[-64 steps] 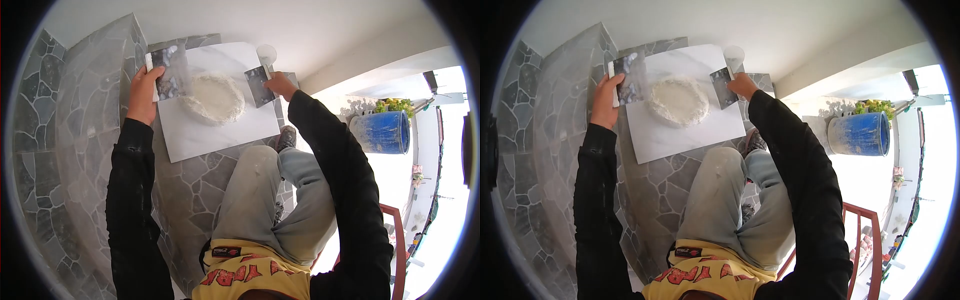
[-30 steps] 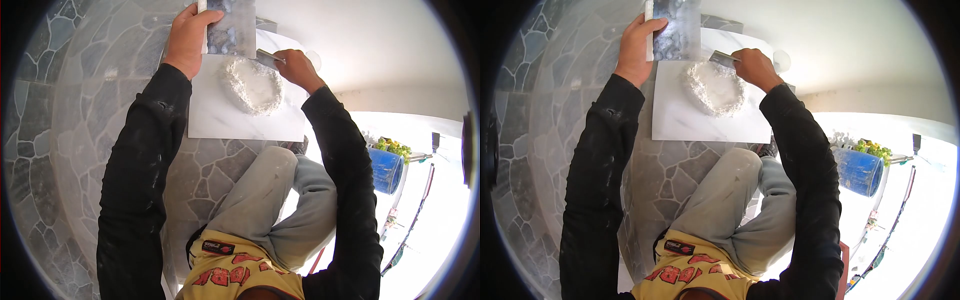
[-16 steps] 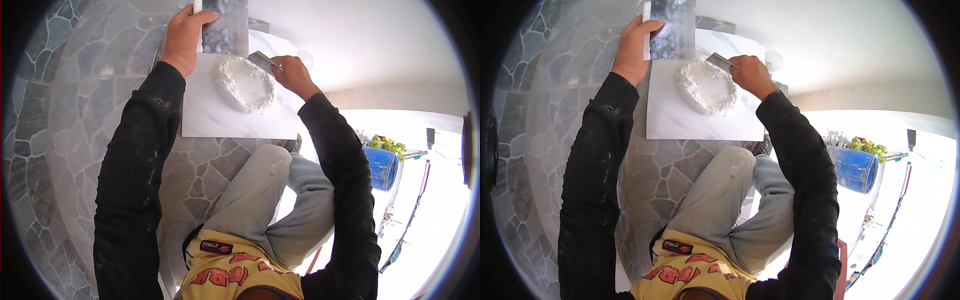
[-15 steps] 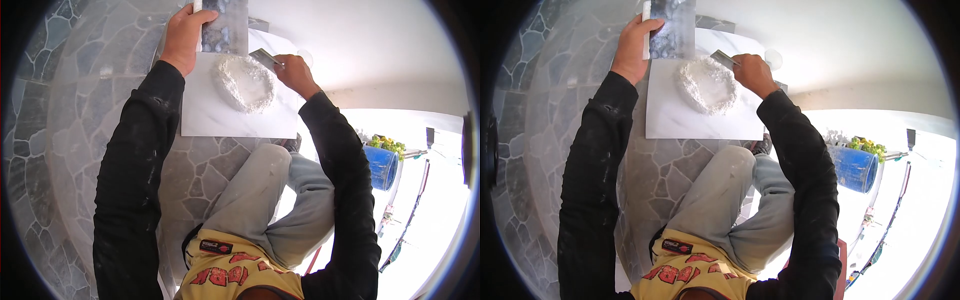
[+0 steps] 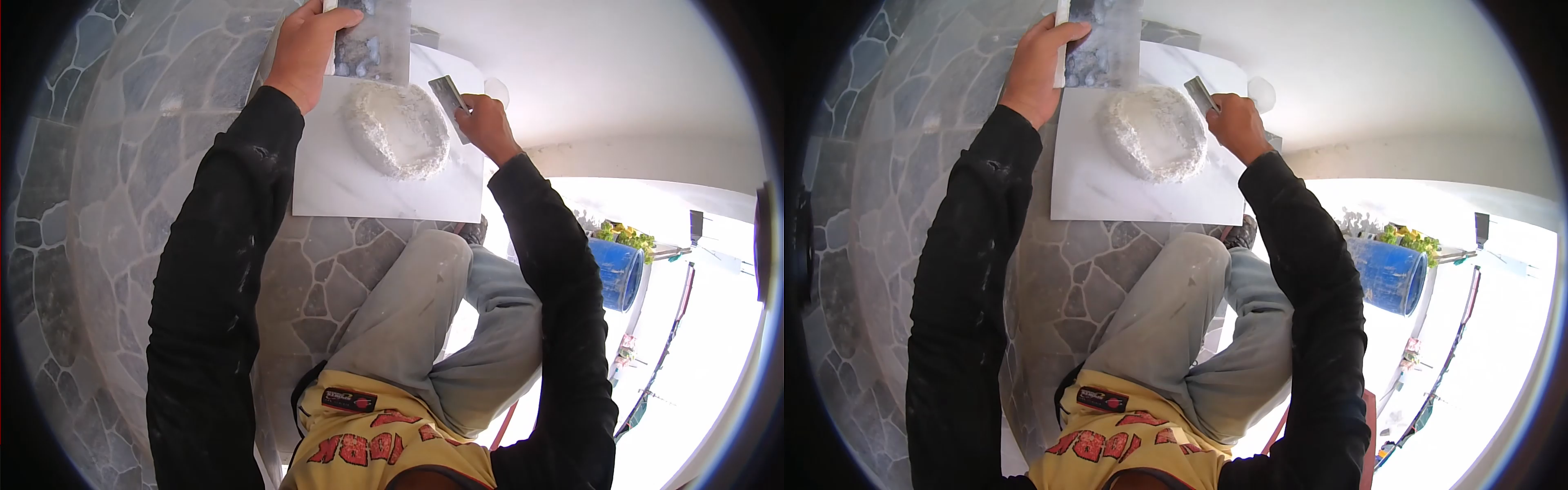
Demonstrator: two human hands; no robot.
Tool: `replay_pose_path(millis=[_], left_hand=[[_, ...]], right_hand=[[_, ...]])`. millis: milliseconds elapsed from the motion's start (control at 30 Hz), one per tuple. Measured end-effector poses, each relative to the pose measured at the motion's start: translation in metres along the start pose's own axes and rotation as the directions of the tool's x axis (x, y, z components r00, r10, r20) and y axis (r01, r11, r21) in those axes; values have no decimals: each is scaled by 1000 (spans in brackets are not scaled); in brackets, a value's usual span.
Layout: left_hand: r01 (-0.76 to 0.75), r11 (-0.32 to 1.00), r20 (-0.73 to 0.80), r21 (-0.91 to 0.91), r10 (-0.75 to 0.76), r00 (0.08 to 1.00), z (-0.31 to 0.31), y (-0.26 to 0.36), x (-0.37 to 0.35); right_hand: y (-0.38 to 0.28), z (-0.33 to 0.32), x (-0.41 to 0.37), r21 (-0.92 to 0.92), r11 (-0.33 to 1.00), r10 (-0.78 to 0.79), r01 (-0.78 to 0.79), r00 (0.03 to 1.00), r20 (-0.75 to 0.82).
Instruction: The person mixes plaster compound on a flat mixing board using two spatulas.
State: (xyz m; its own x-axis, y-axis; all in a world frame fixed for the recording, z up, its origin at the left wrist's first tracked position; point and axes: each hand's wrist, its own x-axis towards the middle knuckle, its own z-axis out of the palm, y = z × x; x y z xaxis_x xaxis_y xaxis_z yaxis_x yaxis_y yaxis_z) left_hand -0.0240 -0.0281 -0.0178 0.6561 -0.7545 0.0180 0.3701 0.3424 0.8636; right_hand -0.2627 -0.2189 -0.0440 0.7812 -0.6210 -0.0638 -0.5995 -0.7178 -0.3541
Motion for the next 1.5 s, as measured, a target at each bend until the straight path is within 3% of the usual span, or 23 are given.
replay_pose_path(millis=[233,300,433,500,533,600,633,700,733,800,900,1033,1133,1233,1267,1367,1500], left_hand=[[12,1000,-30,18,-11,999,-1,-2,1],[-47,976,-6,214,49,999,-5,-4,7],[-74,994,-61,78,79,995,7,6,0],[-123,980,-53,-157,116,992,15,16,-6],[-121,980,-54,-155,114,992,14,15,-6],[-126,967,-31,-220,122,992,13,13,-3],[-125,968,-33,-217,120,992,13,13,-4],[-113,975,-29,-191,109,994,12,15,-5],[-112,976,-32,-188,108,994,12,17,-6],[-169,978,-7,-125,169,986,10,17,-7],[-155,977,-20,-143,154,988,8,15,-5],[-127,975,4,-180,130,992,11,16,-5],[-96,971,9,-221,100,995,12,17,-7],[-117,982,-11,-149,117,993,11,15,-6],[-118,979,-13,-163,118,993,11,14,-5],[-145,981,-10,-131,144,989,7,10,-3],[-162,982,12,-95,164,986,6,11,-5]], right_hand=[[-32,-8,-8,-41,997,-53,58,993,101],[-43,-18,-3,-72,994,-72,77,996,61],[-43,-13,30,-87,984,-154,153,988,-2],[-46,-5,50,-105,917,-389,386,921,-10],[-50,1,62,-102,917,-388,385,922,-9],[-62,17,83,-303,768,-586,565,810,24],[-71,24,86,-299,768,-587,566,809,25],[-90,36,90,39,738,-675,674,737,38],[-96,39,90,43,737,-676,675,736,39],[-106,43,85,-22,658,-731,753,646,219],[-109,38,78,-94,651,-686,753,637,352],[-84,20,77,-114,684,-671,721,682,291],[-77,9,78,-267,600,-715,754,655,244],[-90,16,65,-232,598,-726,767,641,250],[-99,21,57,-198,565,-781,801,597,185],[-121,36,46,-151,502,-793,852,523,313],[-117,33,42,-278,341,-801,898,433,413]])
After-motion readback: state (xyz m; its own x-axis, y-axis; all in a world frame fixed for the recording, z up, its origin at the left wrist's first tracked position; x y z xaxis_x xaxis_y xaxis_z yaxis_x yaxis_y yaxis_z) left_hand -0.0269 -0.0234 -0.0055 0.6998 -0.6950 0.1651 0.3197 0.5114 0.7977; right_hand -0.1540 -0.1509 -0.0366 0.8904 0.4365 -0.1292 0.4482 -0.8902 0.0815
